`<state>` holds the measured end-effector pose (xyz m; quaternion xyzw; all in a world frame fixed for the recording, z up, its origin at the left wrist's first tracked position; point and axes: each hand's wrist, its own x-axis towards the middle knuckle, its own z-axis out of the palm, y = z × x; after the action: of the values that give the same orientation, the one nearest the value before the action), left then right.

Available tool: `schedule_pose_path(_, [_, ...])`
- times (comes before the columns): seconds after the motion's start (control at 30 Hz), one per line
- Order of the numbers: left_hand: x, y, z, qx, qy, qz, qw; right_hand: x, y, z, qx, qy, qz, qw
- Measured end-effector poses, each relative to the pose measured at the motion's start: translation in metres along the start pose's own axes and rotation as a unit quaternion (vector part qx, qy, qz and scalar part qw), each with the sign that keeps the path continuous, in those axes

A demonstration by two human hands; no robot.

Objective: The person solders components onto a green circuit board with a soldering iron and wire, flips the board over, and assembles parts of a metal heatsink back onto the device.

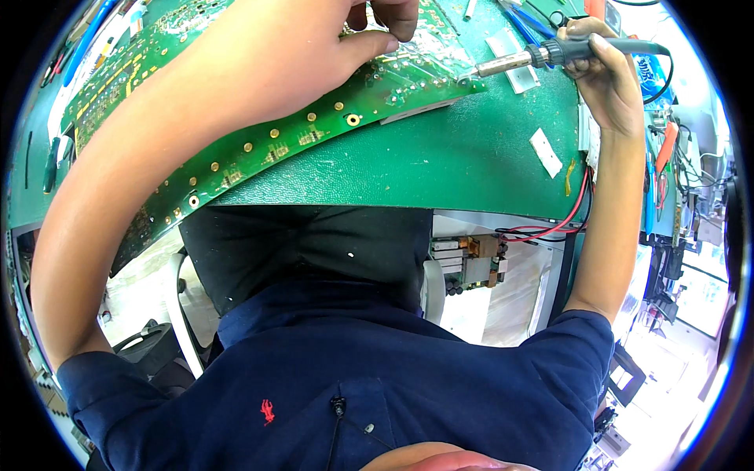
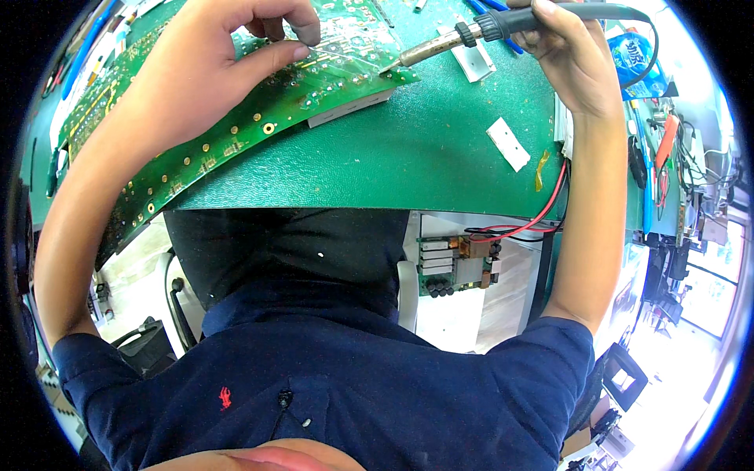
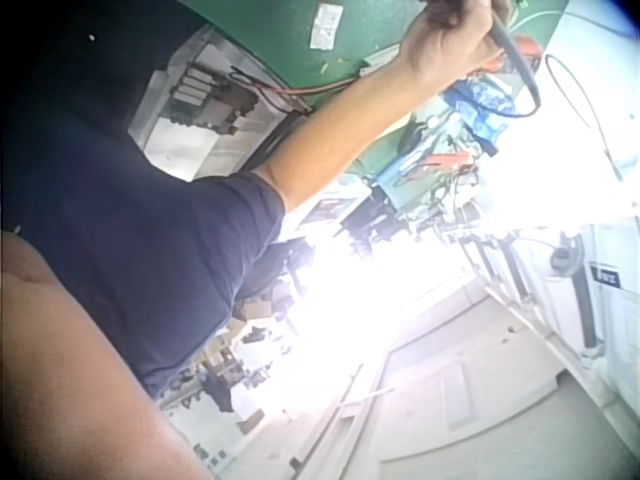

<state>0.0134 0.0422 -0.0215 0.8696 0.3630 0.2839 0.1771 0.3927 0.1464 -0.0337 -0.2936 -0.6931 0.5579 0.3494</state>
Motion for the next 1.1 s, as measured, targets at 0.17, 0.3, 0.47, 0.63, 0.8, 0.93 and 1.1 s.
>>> schedule_pose_path(0.17, [-0.006,0.003,-0.003,0.003,0.011,0.020,1.000,0.001,-0.001,0.002,0.006,-0.027,-0.022,0.999])
schedule_pose_path(0.3, [-0.006,0.003,-0.004,-0.001,0.001,0.005,1.000,0.002,-0.002,0.004,0.006,-0.060,-0.030,0.998])
schedule_pose_path(0.47, [0.002,0.002,0.001,0.009,-0.017,-0.019,1.000,0.002,-0.006,0.004,-0.005,-0.083,-0.027,0.996])
schedule_pose_path(0.63, [-0.004,0.007,-0.004,0.017,-0.012,-0.019,1.000,0.002,-0.006,0.005,-0.011,-0.082,-0.033,0.996])
schedule_pose_path(0.8, [-0.004,0.008,-0.004,-0.006,-0.007,-0.002,1.000,0.001,-0.002,0.002,-0.001,-0.050,-0.029,0.998])
schedule_pose_path(0.93, [-0.004,0.011,-0.005,0.000,-0.002,0.010,1.000,0.002,0.000,-0.005,0.033,-0.009,-0.020,0.999])
schedule_pose_path(1.1, [-0.004,0.011,-0.011,-0.029,-0.004,-0.045,0.999,0.002,0.005,-0.010,0.083,0.025,-0.017,0.996])
